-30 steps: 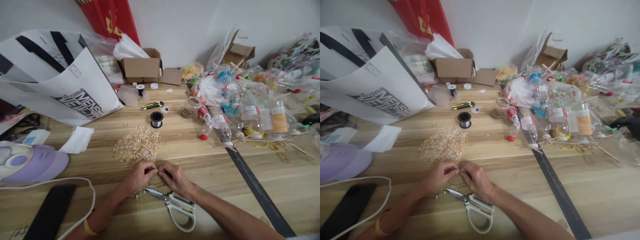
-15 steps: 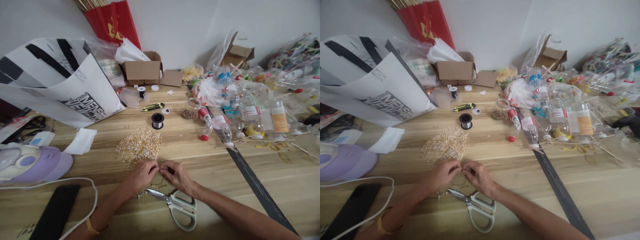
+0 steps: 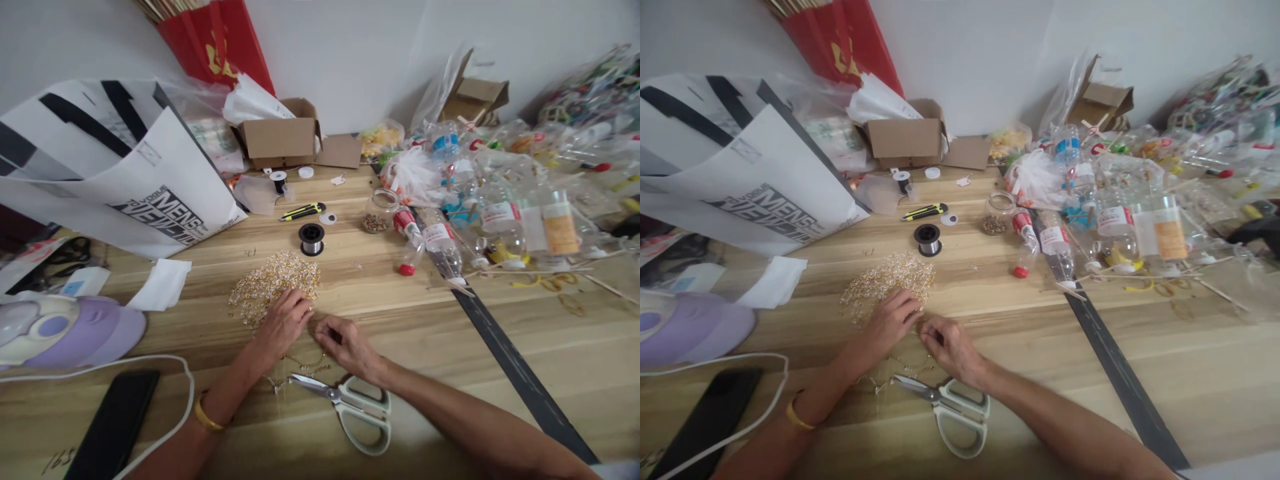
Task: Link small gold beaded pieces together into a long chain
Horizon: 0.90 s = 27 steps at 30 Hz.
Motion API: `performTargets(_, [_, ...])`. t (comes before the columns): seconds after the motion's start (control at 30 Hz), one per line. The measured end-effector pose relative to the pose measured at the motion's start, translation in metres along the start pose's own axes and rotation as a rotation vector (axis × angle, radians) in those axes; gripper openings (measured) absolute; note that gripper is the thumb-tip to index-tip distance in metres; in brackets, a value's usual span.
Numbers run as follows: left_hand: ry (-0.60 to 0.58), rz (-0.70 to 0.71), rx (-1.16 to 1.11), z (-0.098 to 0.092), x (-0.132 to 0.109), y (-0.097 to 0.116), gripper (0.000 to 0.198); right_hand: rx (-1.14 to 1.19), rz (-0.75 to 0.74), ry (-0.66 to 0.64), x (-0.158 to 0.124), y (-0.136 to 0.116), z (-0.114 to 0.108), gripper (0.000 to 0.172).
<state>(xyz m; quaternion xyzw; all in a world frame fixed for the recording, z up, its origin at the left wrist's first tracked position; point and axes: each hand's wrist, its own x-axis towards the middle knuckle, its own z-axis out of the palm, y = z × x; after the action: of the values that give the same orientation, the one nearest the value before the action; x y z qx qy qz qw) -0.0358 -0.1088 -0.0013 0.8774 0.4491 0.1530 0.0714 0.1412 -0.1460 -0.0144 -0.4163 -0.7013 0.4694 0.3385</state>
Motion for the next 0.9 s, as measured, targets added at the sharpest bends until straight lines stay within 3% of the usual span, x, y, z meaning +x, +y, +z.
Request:
performTargets(0.17, [0.05,-0.008,-0.006,0.007,0.003,-0.006,0.017,0.009,0.026,0.002,0.0,-0.002,-0.003,0.01])
performTargets(0.47, [0.187,-0.21,-0.364,-0.002,0.005,-0.018,0.013,0.024,0.017,-0.011,0.0,0.0,-0.005,0.01])
performTargets(0.7, [0.189,-0.241,-0.334,-0.01,0.002,-0.024,0.013,0.009,-0.106,-0.007,0.0,0.003,-0.007,0.014])
performTargets(0.9, [0.179,-0.194,-0.232,-0.01,0.002,-0.027,0.015,0.01,-0.07,-0.025,-0.001,0.005,-0.005,0.012])
